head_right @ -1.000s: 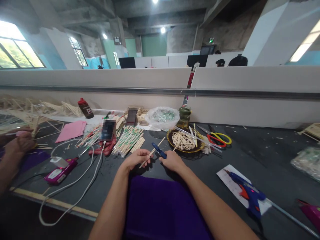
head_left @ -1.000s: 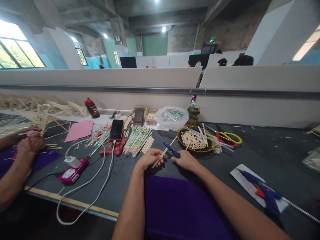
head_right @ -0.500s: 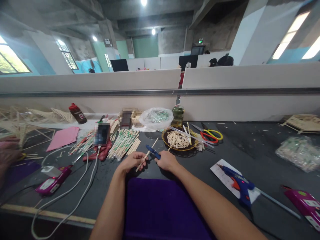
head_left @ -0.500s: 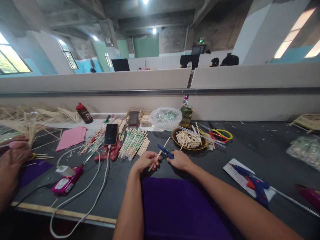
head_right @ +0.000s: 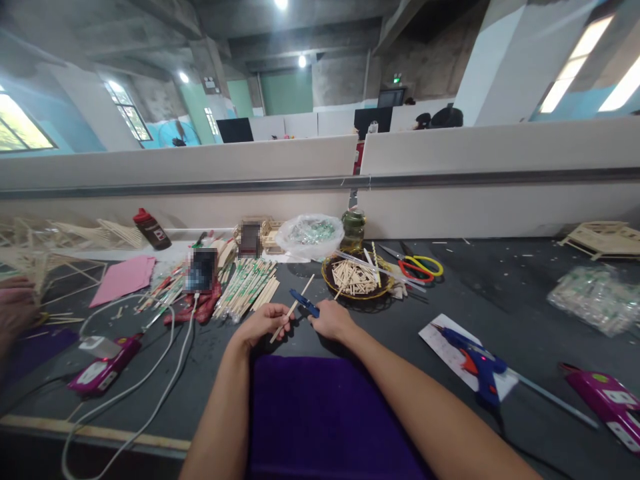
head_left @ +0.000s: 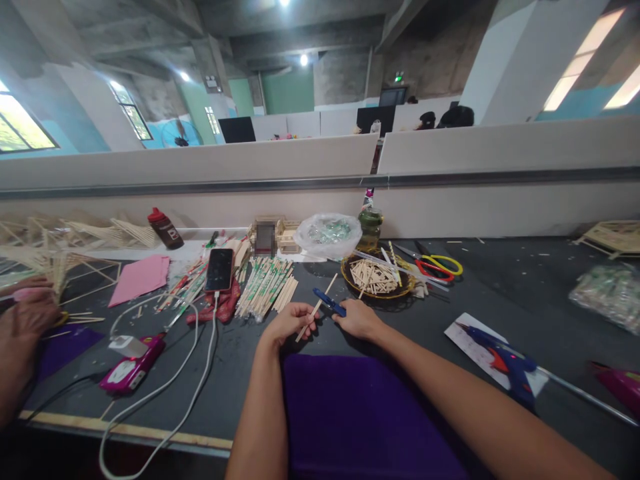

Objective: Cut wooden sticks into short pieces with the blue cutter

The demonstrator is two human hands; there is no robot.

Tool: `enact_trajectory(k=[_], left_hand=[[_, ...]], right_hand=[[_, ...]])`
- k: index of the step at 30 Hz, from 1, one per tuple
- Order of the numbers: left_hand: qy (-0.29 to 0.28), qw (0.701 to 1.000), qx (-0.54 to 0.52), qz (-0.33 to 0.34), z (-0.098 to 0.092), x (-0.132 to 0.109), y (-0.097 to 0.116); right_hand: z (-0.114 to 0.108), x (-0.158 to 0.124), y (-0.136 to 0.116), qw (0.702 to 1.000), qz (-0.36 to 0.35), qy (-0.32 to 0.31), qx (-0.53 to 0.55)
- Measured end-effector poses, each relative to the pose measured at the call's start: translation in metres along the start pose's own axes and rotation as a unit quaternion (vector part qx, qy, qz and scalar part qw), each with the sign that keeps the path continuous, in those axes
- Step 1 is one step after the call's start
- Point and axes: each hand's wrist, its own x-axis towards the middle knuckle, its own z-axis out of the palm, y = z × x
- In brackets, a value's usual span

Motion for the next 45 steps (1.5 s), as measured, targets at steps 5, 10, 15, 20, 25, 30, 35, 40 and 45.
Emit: enact_trajectory(k=[5,10,15,20,25,30,35,40,45], left_hand=[[0.0,1.0,0.002,0.003,0.0,0.0,0.0],[0.004,1.0,-0.004,0.0,-0.001,-0.001,0.0],[0.032,0.999,0.011,0.006,-0.006,0.001,-0.002],[0.105,0.994,0.01,0.03,-0.008,0.008,-0.007],[0.238,0.965,-0.02,0.109,-0.01,0.014,-0.006],[0.331,0.93,-0.079,0.142,-0.012,0.016,-0.004],[0.349,0.915,-0.138,0.147,-0.013,0.015,-0.001],[0.338,0.908,-0.183,0.165,-0.016,0.013,0.0],[0.325,0.912,-0.184,0.173,-0.014,0.013,0.001]], right_hand=[[-0.001,0.0,0.0,1.0,0.0,-0.001,-0.006],[0.004,-0.004,-0.003,0.999,0.011,0.018,-0.026],[0.009,-0.002,-0.003,0.999,0.028,0.025,-0.03],[0.003,0.0,-0.004,0.998,0.054,0.009,-0.007],[0.004,-0.012,-0.013,0.993,0.064,0.075,-0.062],[0.019,-0.021,-0.015,0.978,-0.013,0.16,-0.133],[0.014,-0.03,-0.029,0.958,-0.23,0.167,-0.029],[0.016,-0.049,-0.062,0.9,-0.431,0.009,0.06],[0.032,-0.056,-0.072,0.888,-0.459,-0.031,0.012]])
